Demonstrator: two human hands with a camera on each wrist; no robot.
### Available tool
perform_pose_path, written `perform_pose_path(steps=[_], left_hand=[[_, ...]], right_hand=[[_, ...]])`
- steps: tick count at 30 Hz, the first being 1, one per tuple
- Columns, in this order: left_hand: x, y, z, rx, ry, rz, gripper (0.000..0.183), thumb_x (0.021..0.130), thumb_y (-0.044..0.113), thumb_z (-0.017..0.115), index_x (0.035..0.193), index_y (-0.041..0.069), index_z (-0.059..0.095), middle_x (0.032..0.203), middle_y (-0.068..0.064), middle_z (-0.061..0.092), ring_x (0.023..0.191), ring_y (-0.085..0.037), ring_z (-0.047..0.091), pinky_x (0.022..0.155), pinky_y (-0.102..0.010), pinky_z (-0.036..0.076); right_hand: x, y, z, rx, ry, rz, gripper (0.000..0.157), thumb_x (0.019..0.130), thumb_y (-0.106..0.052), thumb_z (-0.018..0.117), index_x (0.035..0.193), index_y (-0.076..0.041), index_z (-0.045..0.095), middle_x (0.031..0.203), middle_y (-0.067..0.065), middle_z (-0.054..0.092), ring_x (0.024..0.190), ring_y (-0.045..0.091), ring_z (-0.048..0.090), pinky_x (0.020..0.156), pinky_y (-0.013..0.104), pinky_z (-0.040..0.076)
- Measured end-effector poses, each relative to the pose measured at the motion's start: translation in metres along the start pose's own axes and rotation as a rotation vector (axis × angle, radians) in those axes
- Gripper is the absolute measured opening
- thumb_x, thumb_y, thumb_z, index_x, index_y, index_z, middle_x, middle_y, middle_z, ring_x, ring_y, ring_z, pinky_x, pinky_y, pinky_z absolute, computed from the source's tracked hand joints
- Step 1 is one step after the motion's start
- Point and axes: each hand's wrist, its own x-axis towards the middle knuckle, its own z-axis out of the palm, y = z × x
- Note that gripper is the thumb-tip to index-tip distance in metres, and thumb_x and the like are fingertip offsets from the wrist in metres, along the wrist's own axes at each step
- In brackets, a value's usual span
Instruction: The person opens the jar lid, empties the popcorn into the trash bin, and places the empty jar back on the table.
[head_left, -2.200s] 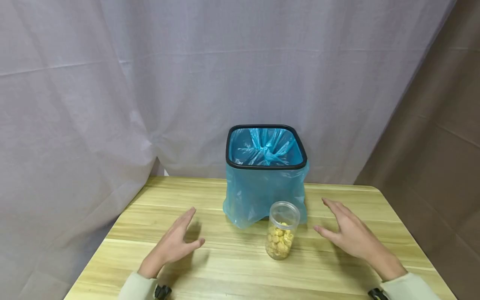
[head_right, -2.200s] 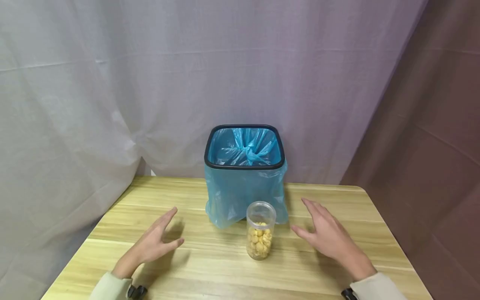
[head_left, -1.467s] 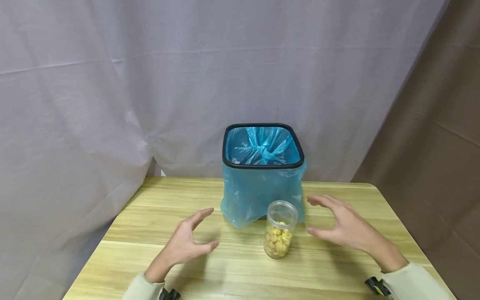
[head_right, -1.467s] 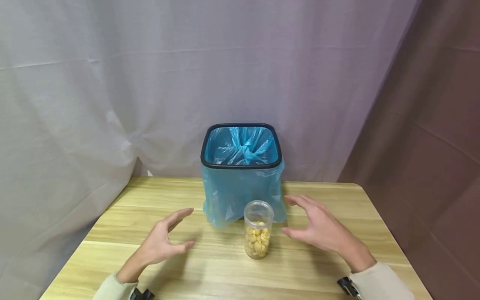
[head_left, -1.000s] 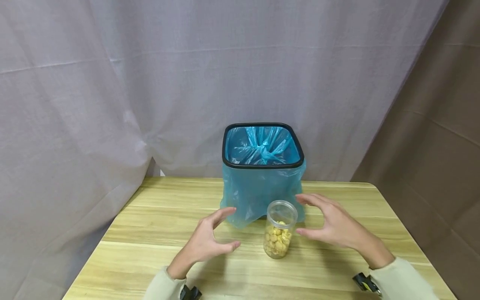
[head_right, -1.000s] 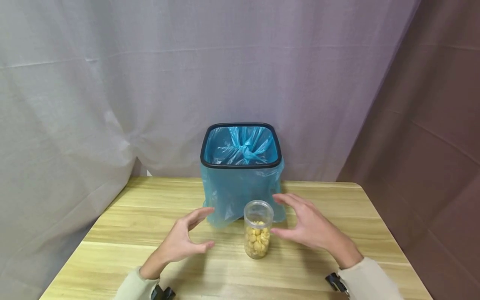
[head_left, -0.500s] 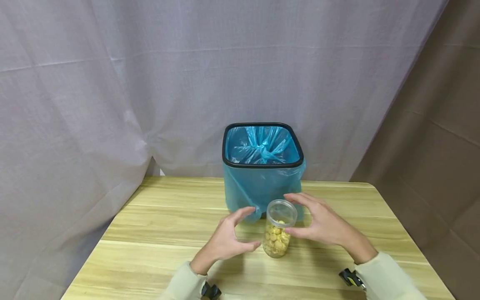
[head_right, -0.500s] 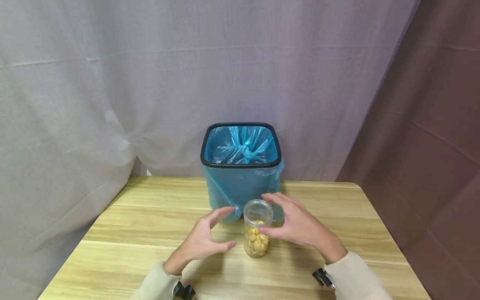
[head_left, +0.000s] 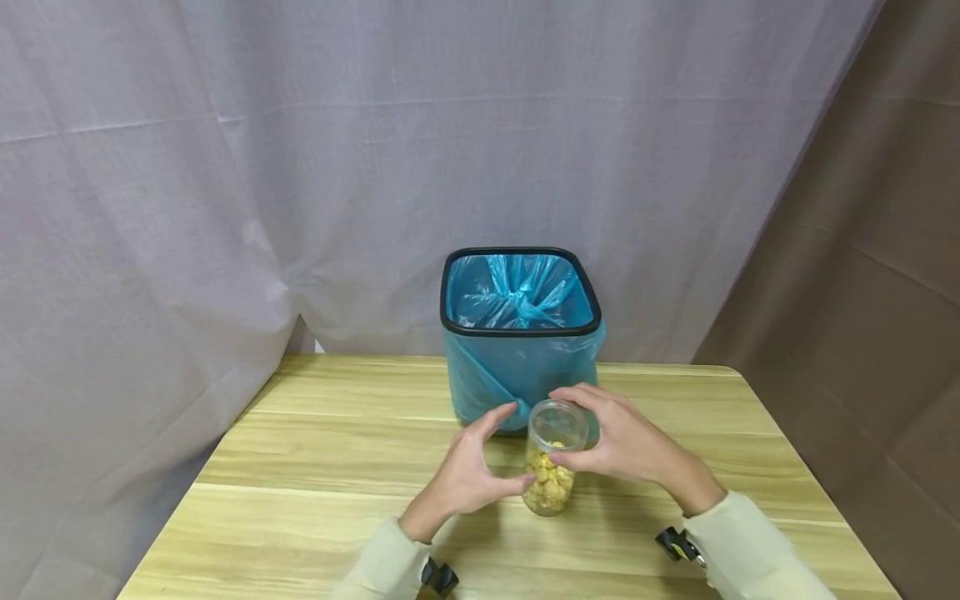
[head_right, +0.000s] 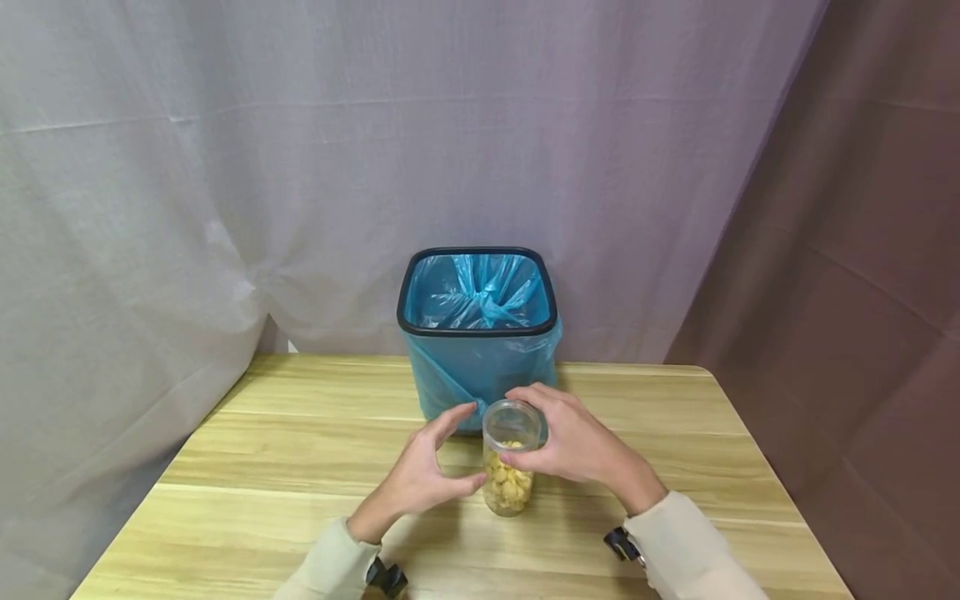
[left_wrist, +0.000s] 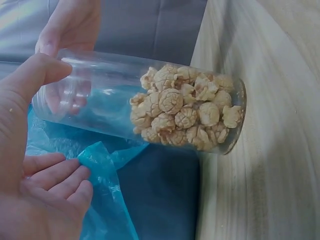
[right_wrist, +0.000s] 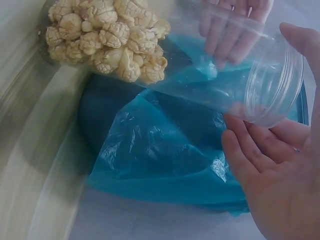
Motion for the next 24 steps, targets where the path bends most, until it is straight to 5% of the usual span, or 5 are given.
perform_pose_path(steps=[7, 13, 24], left_hand=[[0.000, -0.001, 0.002, -0.022, 0.007, -0.003, 0.093, 0.080, 0.028, 0.090, 0.159, 0.010, 0.044, 0.163, -0.009, 0.050, 0.150, -0.028, 0.048, 0.122, -0.054, 0.044], [0.000, -0.002, 0.003, -0.021, 0.022, 0.012, 0.093, 0.079, 0.030, 0.092, 0.158, 0.019, 0.045, 0.159, 0.000, 0.054, 0.149, -0.022, 0.050, 0.122, -0.051, 0.046], [-0.002, 0.000, 0.007, -0.049, 0.078, 0.019, 0.086, 0.076, 0.035, 0.094, 0.150, 0.019, 0.054, 0.125, 0.004, 0.075, 0.114, -0.009, 0.068, 0.099, -0.028, 0.057]], right_hand=[[0.007, -0.004, 0.003, 0.003, 0.050, -0.045, 0.072, 0.074, -0.042, 0.095, 0.134, -0.014, 0.067, 0.122, -0.005, 0.071, 0.101, 0.009, 0.066, 0.081, 0.028, 0.059], [0.014, -0.016, 0.001, 0.042, 0.083, -0.062, 0.069, 0.075, -0.041, 0.094, 0.134, -0.017, 0.067, 0.126, -0.006, 0.071, 0.105, 0.010, 0.067, 0.084, 0.035, 0.062], [0.023, -0.033, 0.002, 0.150, 0.142, -0.131, 0.070, 0.073, -0.032, 0.096, 0.135, -0.017, 0.067, 0.130, -0.003, 0.072, 0.111, 0.013, 0.069, 0.092, 0.038, 0.063]])
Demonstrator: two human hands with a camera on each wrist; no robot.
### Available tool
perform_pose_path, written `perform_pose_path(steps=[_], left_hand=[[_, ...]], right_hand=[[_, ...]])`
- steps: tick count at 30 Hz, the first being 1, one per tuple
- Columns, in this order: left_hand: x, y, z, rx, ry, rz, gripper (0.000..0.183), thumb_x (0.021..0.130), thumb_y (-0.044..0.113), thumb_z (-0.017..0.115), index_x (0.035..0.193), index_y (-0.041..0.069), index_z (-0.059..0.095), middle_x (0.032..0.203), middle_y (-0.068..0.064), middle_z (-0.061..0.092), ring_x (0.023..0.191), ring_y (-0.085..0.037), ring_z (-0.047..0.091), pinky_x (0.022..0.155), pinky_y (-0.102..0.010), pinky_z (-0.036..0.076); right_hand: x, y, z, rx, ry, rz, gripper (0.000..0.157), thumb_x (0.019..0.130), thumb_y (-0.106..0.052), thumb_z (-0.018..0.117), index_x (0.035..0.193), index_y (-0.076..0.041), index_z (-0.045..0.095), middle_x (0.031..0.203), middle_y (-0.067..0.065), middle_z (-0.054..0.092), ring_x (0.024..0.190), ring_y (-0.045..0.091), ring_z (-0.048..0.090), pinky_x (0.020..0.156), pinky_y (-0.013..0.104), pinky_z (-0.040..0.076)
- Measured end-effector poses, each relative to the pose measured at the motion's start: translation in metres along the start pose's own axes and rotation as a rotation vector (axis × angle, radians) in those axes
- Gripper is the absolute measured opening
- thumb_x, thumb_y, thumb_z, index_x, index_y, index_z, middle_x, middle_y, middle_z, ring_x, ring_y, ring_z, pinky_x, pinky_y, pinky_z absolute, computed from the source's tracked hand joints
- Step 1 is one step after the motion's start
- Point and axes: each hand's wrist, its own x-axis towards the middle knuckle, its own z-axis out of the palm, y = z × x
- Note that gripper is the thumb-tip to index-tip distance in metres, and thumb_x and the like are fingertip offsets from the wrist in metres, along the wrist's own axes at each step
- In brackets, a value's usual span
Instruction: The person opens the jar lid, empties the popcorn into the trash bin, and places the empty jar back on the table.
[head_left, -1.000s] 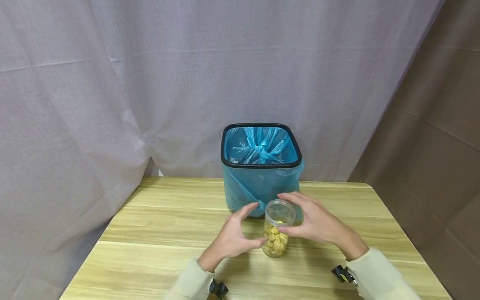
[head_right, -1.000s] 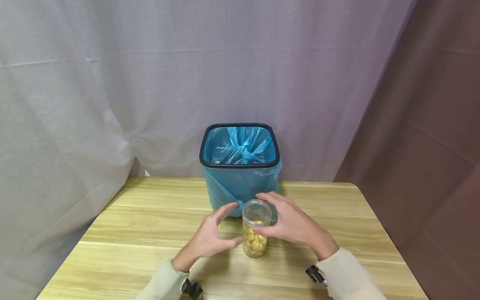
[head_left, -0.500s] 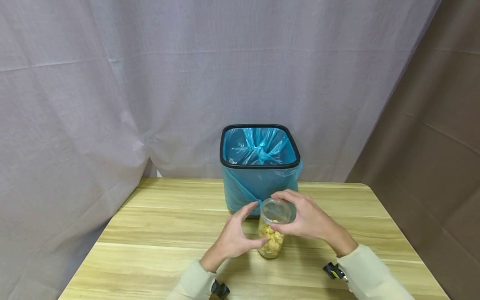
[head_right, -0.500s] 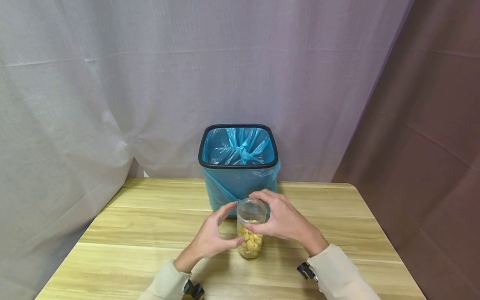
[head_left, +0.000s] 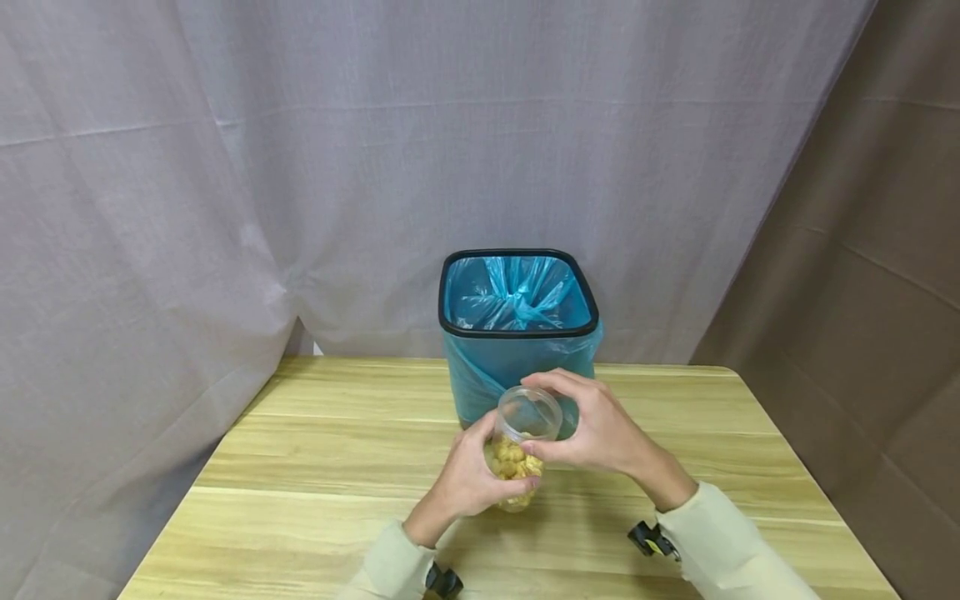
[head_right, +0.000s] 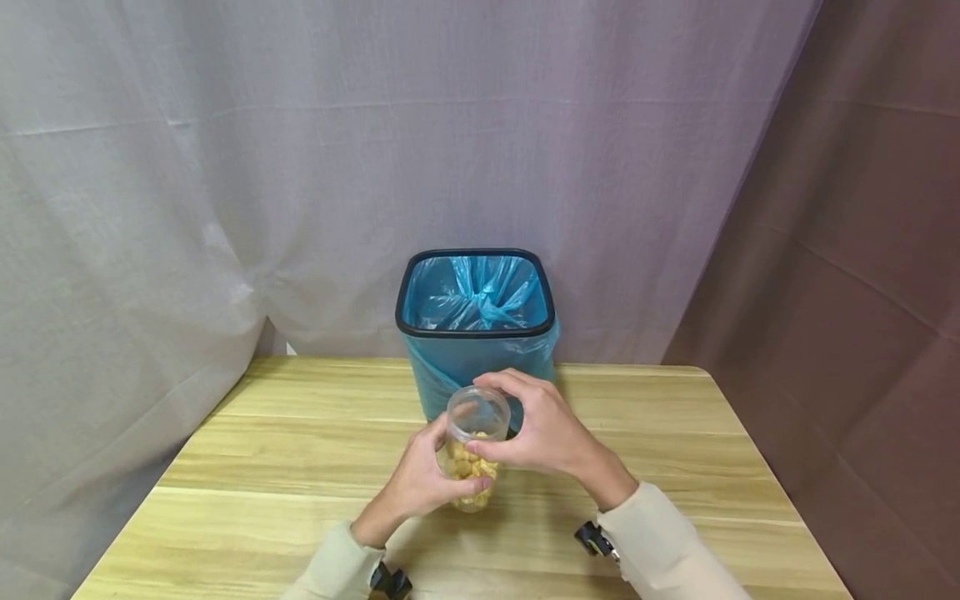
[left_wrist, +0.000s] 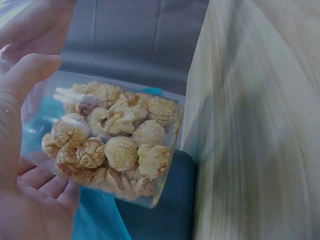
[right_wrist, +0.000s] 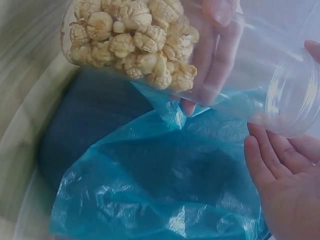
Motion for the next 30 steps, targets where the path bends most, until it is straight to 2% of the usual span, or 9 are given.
perform_pose_path(steps=[6, 11, 18, 23, 26, 30], left_hand=[[-0.003, 0.002, 0.000, -0.009, -0.014, -0.025, 0.088, 0.077, 0.036, 0.092, 0.154, 0.023, 0.051, 0.126, 0.006, 0.074, 0.114, -0.009, 0.068, 0.099, -0.027, 0.056], [-0.006, 0.005, -0.004, -0.036, -0.019, -0.037, 0.087, 0.076, 0.030, 0.093, 0.153, 0.026, 0.052, 0.129, 0.009, 0.074, 0.114, -0.008, 0.068, 0.099, -0.026, 0.056], [-0.012, 0.005, -0.016, -0.040, -0.051, -0.014, 0.083, 0.076, 0.020, 0.093, 0.149, 0.019, 0.056, 0.132, 0.004, 0.072, 0.111, -0.011, 0.070, 0.094, -0.026, 0.060], [-0.014, 0.004, -0.026, 0.068, -0.040, 0.004, 0.081, 0.074, 0.024, 0.094, 0.146, 0.015, 0.058, 0.129, 0.002, 0.072, 0.108, -0.012, 0.070, 0.092, -0.025, 0.060], [-0.015, 0.004, -0.032, 0.135, -0.019, 0.022, 0.082, 0.072, 0.023, 0.095, 0.145, 0.011, 0.059, 0.128, 0.000, 0.073, 0.108, -0.014, 0.071, 0.092, -0.027, 0.060], [-0.018, 0.004, -0.039, 0.196, -0.005, 0.017, 0.083, 0.069, 0.019, 0.095, 0.144, 0.010, 0.060, 0.128, -0.004, 0.074, 0.107, -0.014, 0.072, 0.092, -0.028, 0.061]], right_hand=[[-0.001, -0.001, 0.001, 0.022, -0.014, -0.001, 0.071, 0.074, -0.032, 0.097, 0.137, -0.019, 0.066, 0.132, -0.005, 0.071, 0.115, 0.012, 0.069, 0.096, 0.038, 0.062], [-0.002, 0.000, 0.000, 0.014, -0.038, -0.009, 0.071, 0.075, -0.035, 0.095, 0.137, -0.018, 0.066, 0.132, -0.005, 0.071, 0.115, 0.012, 0.068, 0.095, 0.039, 0.062], [-0.002, -0.002, 0.000, 0.007, -0.110, 0.018, 0.072, 0.077, -0.037, 0.094, 0.139, -0.016, 0.065, 0.133, -0.007, 0.070, 0.116, 0.013, 0.068, 0.094, 0.045, 0.063], [-0.001, -0.005, 0.000, -0.004, -0.169, 0.037, 0.076, 0.078, -0.039, 0.093, 0.143, -0.012, 0.062, 0.133, -0.006, 0.069, 0.117, 0.014, 0.069, 0.096, 0.047, 0.063], [0.000, -0.006, -0.001, -0.005, -0.186, 0.053, 0.079, 0.079, -0.042, 0.092, 0.144, -0.009, 0.061, 0.134, -0.006, 0.069, 0.120, 0.015, 0.068, 0.100, 0.053, 0.061], [0.001, -0.007, -0.001, -0.012, -0.198, 0.062, 0.081, 0.080, -0.047, 0.091, 0.144, -0.008, 0.061, 0.130, -0.006, 0.069, 0.119, 0.014, 0.068, 0.101, 0.054, 0.060]])
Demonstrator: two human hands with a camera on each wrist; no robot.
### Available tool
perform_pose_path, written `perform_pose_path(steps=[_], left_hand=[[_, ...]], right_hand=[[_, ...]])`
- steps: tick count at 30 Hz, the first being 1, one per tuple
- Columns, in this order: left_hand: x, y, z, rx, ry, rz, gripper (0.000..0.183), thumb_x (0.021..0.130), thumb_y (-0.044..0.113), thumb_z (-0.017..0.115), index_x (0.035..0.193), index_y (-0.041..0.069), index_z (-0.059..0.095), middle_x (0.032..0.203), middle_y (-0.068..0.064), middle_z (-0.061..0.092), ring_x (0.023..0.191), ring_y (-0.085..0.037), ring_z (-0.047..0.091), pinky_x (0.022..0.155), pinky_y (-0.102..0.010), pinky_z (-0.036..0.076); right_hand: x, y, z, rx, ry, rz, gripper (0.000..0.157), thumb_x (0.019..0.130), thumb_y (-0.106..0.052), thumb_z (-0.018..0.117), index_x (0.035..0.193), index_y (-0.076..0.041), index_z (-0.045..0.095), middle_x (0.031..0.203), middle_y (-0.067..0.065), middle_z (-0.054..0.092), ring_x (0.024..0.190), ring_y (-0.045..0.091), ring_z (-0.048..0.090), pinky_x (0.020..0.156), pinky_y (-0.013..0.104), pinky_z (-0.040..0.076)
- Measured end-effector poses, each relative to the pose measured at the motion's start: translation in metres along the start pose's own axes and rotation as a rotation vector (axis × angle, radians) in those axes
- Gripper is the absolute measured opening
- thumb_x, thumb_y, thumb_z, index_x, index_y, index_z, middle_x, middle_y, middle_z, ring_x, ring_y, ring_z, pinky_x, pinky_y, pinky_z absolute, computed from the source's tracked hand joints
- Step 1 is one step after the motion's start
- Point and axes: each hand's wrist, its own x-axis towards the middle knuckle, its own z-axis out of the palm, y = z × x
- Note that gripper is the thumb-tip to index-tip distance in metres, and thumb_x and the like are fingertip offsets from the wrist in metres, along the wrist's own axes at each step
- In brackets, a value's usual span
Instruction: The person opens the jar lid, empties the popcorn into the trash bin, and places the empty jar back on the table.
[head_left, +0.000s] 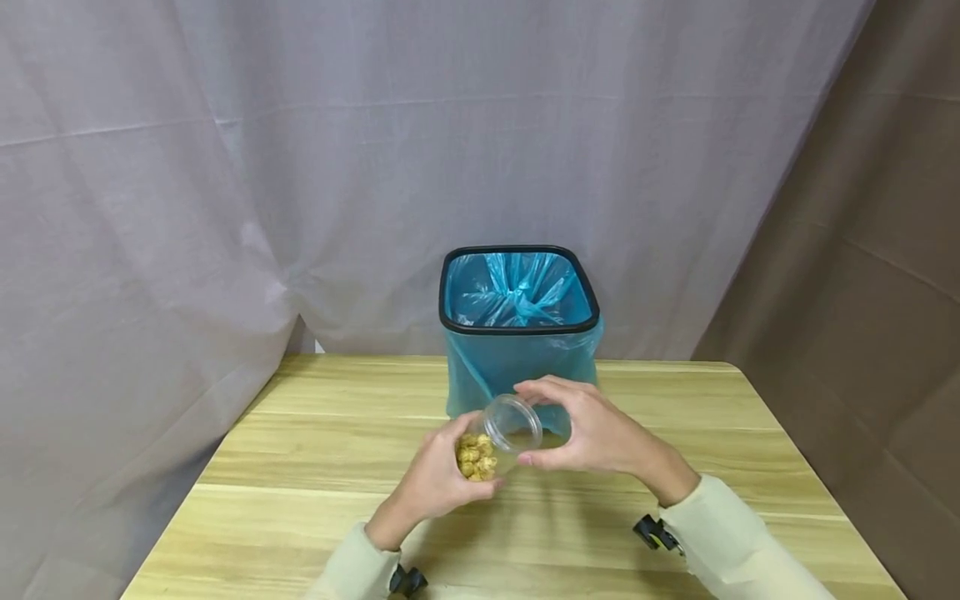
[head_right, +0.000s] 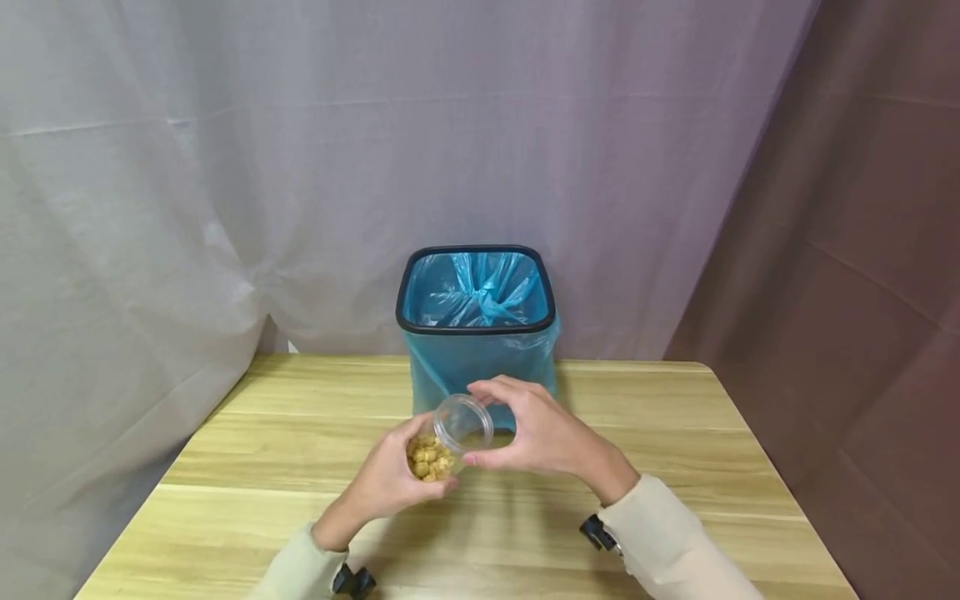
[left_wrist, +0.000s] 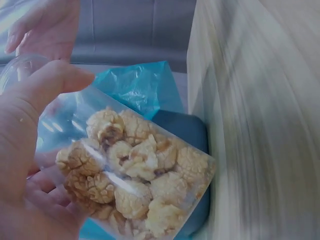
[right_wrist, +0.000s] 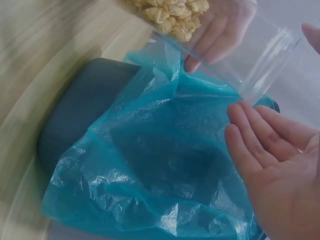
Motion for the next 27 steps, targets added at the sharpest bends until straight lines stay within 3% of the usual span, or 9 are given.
perform_pose_path(steps=[4, 12, 21, 27], left_hand=[[-0.004, 0.000, -0.008, 0.067, 0.007, 0.001, 0.085, 0.068, 0.017, 0.095, 0.144, 0.009, 0.060, 0.127, -0.006, 0.074, 0.107, -0.015, 0.072, 0.091, -0.029, 0.062], [-0.008, -0.002, -0.017, 0.184, 0.031, 0.069, 0.082, 0.065, 0.018, 0.096, 0.139, 0.007, 0.062, 0.125, -0.006, 0.075, 0.109, -0.016, 0.073, 0.094, -0.034, 0.063], [-0.009, -0.001, -0.018, 0.221, 0.014, 0.103, 0.079, 0.065, 0.015, 0.095, 0.136, 0.003, 0.062, 0.126, -0.011, 0.075, 0.116, -0.026, 0.073, 0.100, -0.039, 0.062], [-0.010, -0.001, -0.017, 0.258, 0.001, 0.102, 0.081, 0.064, 0.018, 0.094, 0.136, 0.000, 0.062, 0.125, -0.010, 0.074, 0.115, -0.022, 0.071, 0.098, -0.036, 0.062]], right_hand=[[0.002, 0.000, 0.004, -0.019, -0.010, -0.009, 0.081, 0.081, -0.051, 0.089, 0.142, -0.006, 0.062, 0.124, -0.006, 0.070, 0.113, 0.012, 0.068, 0.097, 0.050, 0.062], [0.008, -0.005, 0.011, -0.017, -0.054, 0.019, 0.079, 0.081, -0.056, 0.086, 0.140, -0.008, 0.063, 0.120, -0.003, 0.071, 0.110, 0.011, 0.067, 0.096, 0.047, 0.062], [0.010, -0.006, 0.018, -0.035, -0.062, 0.041, 0.072, 0.079, -0.055, 0.088, 0.134, -0.014, 0.066, 0.116, 0.001, 0.072, 0.103, 0.009, 0.065, 0.089, 0.036, 0.062], [0.009, -0.003, 0.021, -0.023, -0.070, 0.044, 0.064, 0.080, -0.053, 0.088, 0.128, -0.017, 0.067, 0.113, -0.002, 0.071, 0.099, 0.009, 0.064, 0.085, 0.031, 0.060]])
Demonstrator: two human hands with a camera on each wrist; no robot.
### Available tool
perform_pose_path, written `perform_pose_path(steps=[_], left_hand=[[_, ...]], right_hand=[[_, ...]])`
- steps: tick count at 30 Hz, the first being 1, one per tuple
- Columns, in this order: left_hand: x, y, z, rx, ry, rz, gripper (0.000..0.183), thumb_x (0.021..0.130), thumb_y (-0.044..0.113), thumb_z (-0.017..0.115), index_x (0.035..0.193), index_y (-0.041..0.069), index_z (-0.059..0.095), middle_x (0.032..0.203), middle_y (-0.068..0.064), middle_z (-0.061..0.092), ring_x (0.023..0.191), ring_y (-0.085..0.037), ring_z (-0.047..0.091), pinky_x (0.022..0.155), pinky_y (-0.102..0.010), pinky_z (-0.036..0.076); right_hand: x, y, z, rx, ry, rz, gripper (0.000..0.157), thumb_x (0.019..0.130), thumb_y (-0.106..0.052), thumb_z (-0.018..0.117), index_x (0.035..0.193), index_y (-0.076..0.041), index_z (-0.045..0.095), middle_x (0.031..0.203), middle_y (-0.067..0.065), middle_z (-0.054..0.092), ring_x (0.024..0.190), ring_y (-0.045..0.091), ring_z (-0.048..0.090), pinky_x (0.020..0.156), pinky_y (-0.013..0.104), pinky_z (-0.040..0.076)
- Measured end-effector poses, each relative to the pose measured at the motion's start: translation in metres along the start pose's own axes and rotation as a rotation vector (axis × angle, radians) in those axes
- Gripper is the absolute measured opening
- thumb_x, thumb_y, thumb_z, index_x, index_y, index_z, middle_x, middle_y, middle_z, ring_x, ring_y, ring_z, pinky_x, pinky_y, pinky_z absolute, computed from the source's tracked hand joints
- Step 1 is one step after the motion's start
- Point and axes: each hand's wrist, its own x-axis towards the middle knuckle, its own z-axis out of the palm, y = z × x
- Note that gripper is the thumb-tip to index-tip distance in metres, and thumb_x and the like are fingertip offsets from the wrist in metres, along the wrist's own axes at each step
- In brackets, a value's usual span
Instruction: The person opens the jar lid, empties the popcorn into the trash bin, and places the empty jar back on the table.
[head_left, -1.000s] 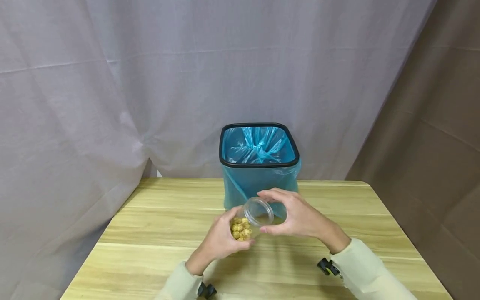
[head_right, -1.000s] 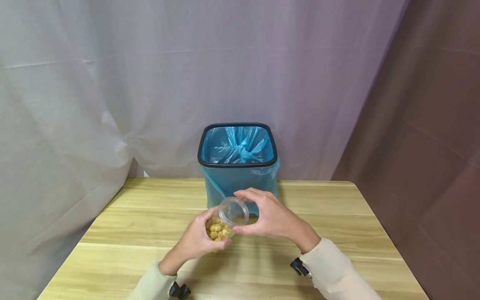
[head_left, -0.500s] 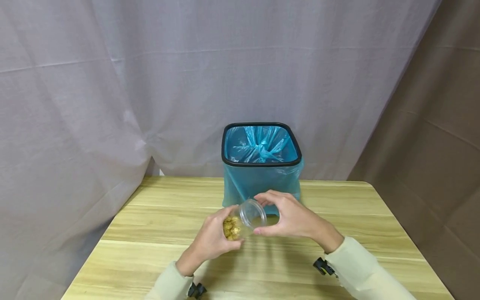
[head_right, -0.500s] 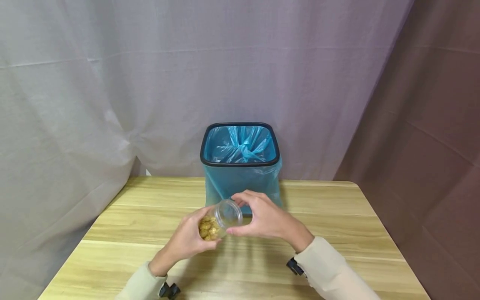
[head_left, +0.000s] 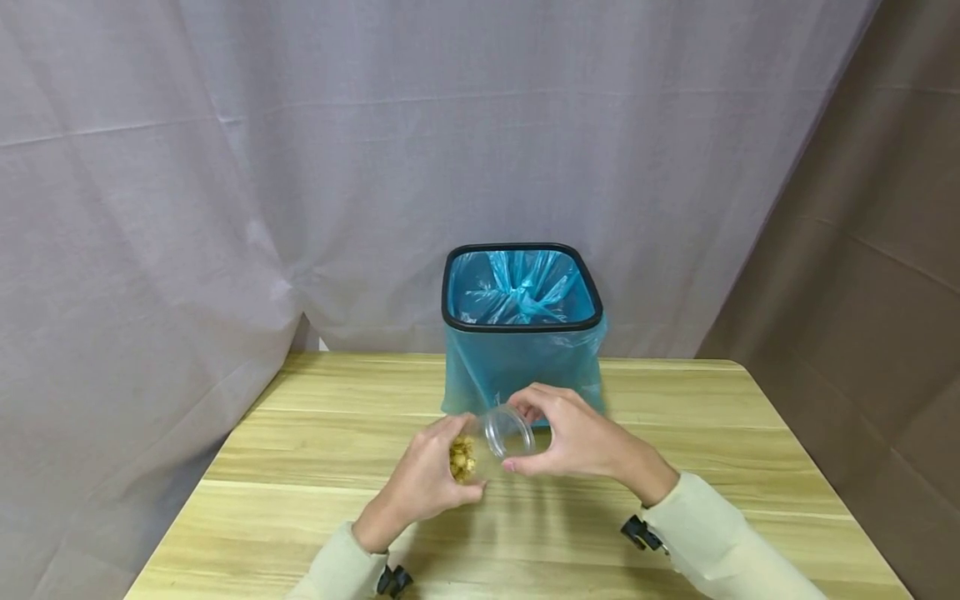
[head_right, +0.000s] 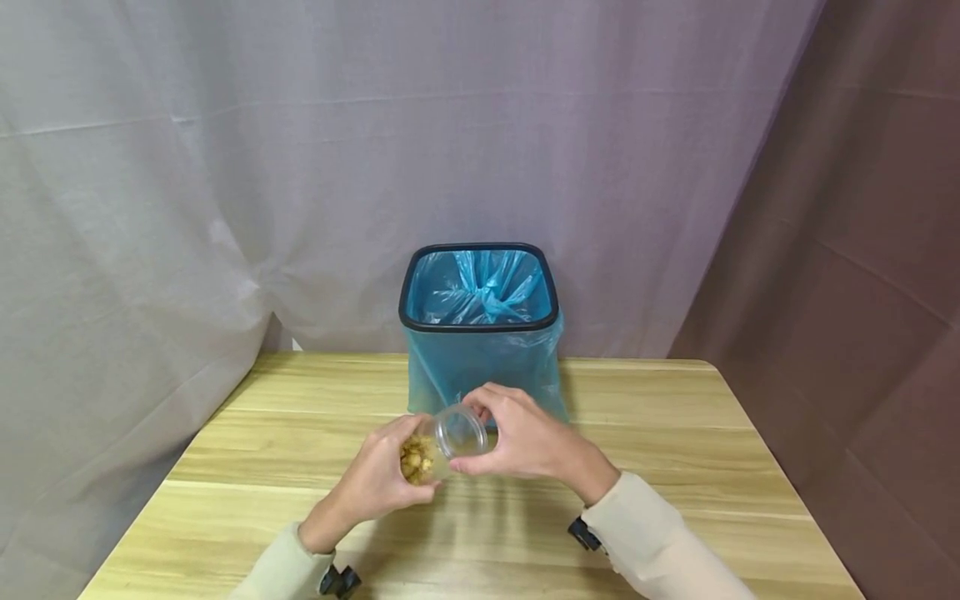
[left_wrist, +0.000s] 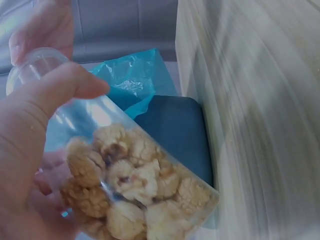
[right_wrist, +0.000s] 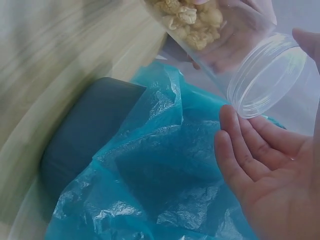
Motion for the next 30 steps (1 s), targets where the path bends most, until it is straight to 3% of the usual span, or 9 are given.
perform_pose_path(steps=[7, 14, 19, 25, 30], left_hand=[[-0.001, -0.005, 0.003, -0.015, -0.014, 0.045, 0.081, 0.060, 0.021, 0.095, 0.132, 0.002, 0.065, 0.116, -0.007, 0.074, 0.100, -0.015, 0.068, 0.084, -0.027, 0.062], [-0.001, -0.008, 0.006, -0.003, -0.025, 0.083, 0.081, 0.057, 0.026, 0.097, 0.129, 0.002, 0.066, 0.110, -0.004, 0.074, 0.096, -0.014, 0.068, 0.083, -0.024, 0.062], [0.000, -0.012, 0.008, -0.033, -0.079, 0.084, 0.079, 0.058, 0.026, 0.096, 0.128, 0.004, 0.067, 0.106, -0.006, 0.076, 0.093, -0.011, 0.068, 0.081, -0.021, 0.061], [-0.002, -0.018, 0.010, -0.194, -0.237, 0.024, 0.081, 0.060, 0.019, 0.094, 0.135, 0.006, 0.066, 0.112, -0.004, 0.078, 0.097, -0.006, 0.070, 0.087, -0.020, 0.060], [-0.005, -0.020, 0.011, -0.235, -0.268, -0.022, 0.081, 0.062, 0.019, 0.092, 0.137, 0.005, 0.064, 0.116, -0.008, 0.077, 0.099, -0.007, 0.070, 0.088, -0.022, 0.061]], right_hand=[[-0.003, 0.005, 0.003, 0.003, -0.012, -0.025, 0.058, 0.080, -0.049, 0.089, 0.122, -0.016, 0.067, 0.108, -0.006, 0.070, 0.096, 0.007, 0.065, 0.085, 0.026, 0.060], [-0.005, 0.008, 0.006, -0.003, 0.006, -0.072, 0.053, 0.076, -0.045, 0.091, 0.115, -0.017, 0.068, 0.101, -0.013, 0.065, 0.093, 0.006, 0.065, 0.083, 0.023, 0.060], [-0.008, 0.011, 0.008, -0.030, 0.017, -0.138, 0.051, 0.073, -0.039, 0.093, 0.111, -0.022, 0.065, 0.099, -0.008, 0.065, 0.092, 0.006, 0.063, 0.082, 0.023, 0.059], [-0.012, 0.009, 0.010, -0.123, -0.036, -0.254, 0.076, 0.066, -0.034, 0.096, 0.131, -0.014, 0.063, 0.122, -0.003, 0.067, 0.108, 0.010, 0.064, 0.091, 0.032, 0.062], [-0.016, 0.007, 0.007, -0.136, -0.095, -0.223, 0.082, 0.072, -0.029, 0.096, 0.143, -0.011, 0.058, 0.140, -0.002, 0.063, 0.124, 0.014, 0.063, 0.103, 0.036, 0.060]])
